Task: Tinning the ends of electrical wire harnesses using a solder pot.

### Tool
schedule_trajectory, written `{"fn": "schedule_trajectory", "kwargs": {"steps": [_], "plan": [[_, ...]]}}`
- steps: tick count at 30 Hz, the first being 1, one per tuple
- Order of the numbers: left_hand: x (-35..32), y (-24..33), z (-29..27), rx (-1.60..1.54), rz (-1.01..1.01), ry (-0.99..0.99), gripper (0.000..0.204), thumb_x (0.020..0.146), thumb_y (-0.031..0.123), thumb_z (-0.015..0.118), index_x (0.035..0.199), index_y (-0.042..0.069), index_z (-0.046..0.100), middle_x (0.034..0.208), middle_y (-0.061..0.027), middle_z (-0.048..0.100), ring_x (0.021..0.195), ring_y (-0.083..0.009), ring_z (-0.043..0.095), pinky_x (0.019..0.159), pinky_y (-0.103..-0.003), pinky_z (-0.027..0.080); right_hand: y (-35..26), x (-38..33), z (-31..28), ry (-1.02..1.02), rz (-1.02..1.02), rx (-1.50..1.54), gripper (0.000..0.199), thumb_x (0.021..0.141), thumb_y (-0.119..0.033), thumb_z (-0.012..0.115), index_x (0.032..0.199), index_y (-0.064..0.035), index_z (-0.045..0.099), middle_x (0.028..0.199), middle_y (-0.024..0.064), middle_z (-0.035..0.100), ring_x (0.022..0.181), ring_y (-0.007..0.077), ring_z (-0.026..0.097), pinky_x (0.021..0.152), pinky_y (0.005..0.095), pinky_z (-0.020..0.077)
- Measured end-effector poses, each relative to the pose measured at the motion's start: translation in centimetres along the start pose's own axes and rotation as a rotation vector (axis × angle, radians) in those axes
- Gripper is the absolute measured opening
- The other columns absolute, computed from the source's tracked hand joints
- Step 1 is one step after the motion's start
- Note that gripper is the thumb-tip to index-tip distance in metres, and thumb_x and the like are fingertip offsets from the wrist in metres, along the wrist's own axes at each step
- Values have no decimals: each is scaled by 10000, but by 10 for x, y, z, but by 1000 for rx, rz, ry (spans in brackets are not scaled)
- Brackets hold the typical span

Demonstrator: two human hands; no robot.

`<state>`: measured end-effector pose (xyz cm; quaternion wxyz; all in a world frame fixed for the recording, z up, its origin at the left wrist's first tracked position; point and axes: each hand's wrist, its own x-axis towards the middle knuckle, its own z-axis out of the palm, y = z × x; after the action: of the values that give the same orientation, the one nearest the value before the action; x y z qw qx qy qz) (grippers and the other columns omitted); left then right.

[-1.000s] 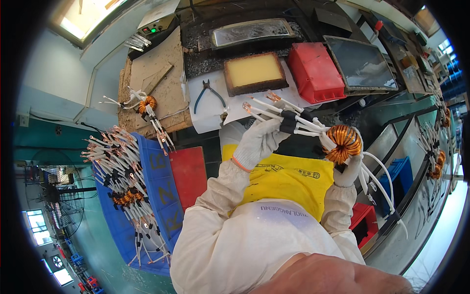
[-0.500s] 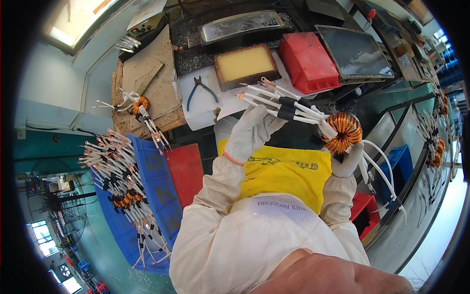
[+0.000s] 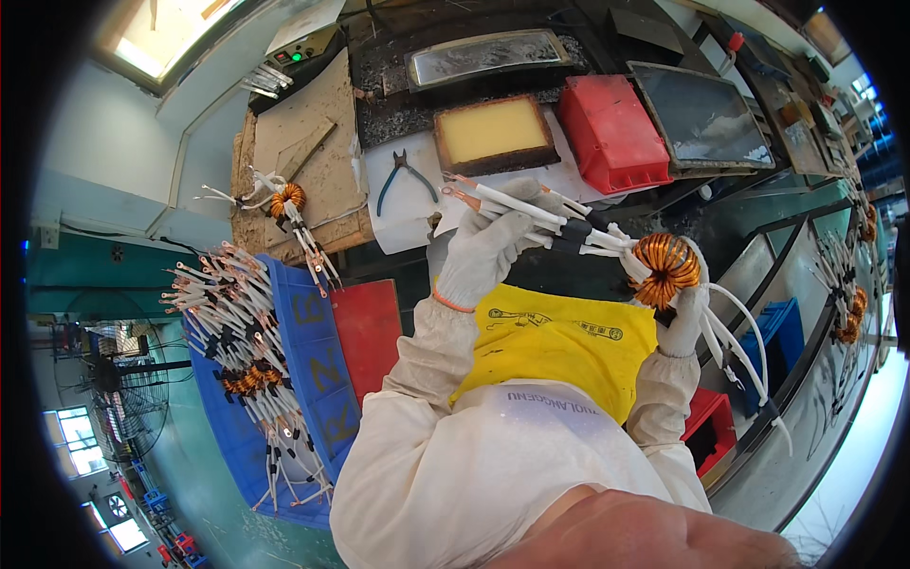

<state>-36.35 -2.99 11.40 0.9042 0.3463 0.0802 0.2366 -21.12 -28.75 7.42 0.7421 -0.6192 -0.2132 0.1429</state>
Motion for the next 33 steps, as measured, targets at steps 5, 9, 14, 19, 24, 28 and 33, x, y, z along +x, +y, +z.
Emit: {"fn": "schedule_trajectory", "kwargs": {"steps": [5,9,14,19,24,28,33], "plan": [[-1,-3,0,-114,-30,-11,444,978,121,530,1383,-30,429,1220,-182,613,1060,-250,657,899,-361,579,13,-5,-4,72,100,366,809,883,-595,612,1423,-33,397,1324,89,535,1205,218,562,1038,353,455],[-4,-6,-9,-212,-28,44,341,985,104,519,1307,-5,489,1167,-157,632,1033,-246,667,871,-361,593,8,-3,-11,105,18,202,798,922,-616,528,1431,-19,379,1358,101,499,1247,210,519,1051,354,433],[-6,-6,-37,-233,46,71,216,973,66,540,1186,27,547,1083,-120,658,915,-215,696,778,-319,618,-4,-4,-5,98,-41,108,761,936,-641,463,1382,-26,425,1295,97,539,1206,209,551,1011,346,474],[-12,-9,-38,-311,-68,81,167,952,38,565,1118,53,579,1041,-108,672,864,-183,698,726,-296,622,-3,-1,1,139,-86,175,751,938,-659,440,1339,-25,470,1242,93,573,1171,205,583,977,343,512],[-10,-4,-31,-217,39,131,152,948,26,558,1095,57,582,1031,-102,671,888,-193,693,776,-322,611,-2,-3,1,171,12,302,769,869,-658,577,1329,-48,484,1253,101,576,1175,233,582,987,379,510],[-9,-12,-36,-116,73,148,169,947,32,555,1114,57,573,1054,-96,658,953,-212,680,846,-359,590,-8,-4,6,209,33,333,760,848,-650,614,1316,-63,497,1242,100,582,1163,239,586,992,381,506],[-5,7,-24,-205,-25,135,160,951,72,576,1110,71,588,1078,-94,645,980,-203,663,845,-356,580,-4,-5,3,259,59,269,752,841,-655,619,1292,-61,518,1224,92,590,1151,224,591,987,368,507]]}}
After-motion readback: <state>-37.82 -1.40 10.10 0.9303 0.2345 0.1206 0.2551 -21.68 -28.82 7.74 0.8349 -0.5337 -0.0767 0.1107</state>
